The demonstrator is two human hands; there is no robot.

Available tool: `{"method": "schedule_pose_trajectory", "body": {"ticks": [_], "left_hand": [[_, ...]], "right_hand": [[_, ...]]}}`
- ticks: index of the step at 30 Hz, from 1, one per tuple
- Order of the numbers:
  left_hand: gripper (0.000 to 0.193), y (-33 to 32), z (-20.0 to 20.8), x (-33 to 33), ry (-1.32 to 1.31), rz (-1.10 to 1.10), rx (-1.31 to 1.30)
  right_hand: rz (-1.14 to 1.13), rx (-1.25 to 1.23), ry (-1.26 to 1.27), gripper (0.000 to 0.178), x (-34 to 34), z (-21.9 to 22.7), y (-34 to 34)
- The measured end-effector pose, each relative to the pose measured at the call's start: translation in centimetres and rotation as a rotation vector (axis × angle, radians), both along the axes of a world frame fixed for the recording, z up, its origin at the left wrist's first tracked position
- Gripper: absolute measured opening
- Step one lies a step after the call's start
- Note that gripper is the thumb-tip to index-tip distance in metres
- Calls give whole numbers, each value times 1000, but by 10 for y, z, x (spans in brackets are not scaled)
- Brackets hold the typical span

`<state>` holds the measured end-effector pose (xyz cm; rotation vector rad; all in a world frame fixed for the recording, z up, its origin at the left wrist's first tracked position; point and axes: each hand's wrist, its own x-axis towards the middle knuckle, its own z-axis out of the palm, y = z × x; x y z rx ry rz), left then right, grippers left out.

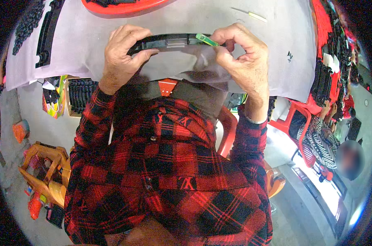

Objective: Assembling small black plastic parts with green components on a workbench.

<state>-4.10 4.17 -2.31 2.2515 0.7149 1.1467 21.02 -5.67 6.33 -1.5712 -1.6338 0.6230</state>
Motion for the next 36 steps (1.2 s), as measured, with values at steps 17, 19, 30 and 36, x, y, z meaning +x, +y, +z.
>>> {"method": "schedule_pose_trajectory", "body": {"ticks": [17,19,30,36], "left_hand": [[62,-47,26,25,197,154,-166],[65,-53,35,38,190,126,-186],[35,-11,49,63,128,-116,-145],[41,34,34,92,411,-406,541]], "right_hand": [[-213,-32,376,18,8,-28,-29],[-255,-47,459,16,10,-31,-33],[-372,-8,588,14,26,-41,-59],[-384,-5,603,15,24,-35,-71]]}}
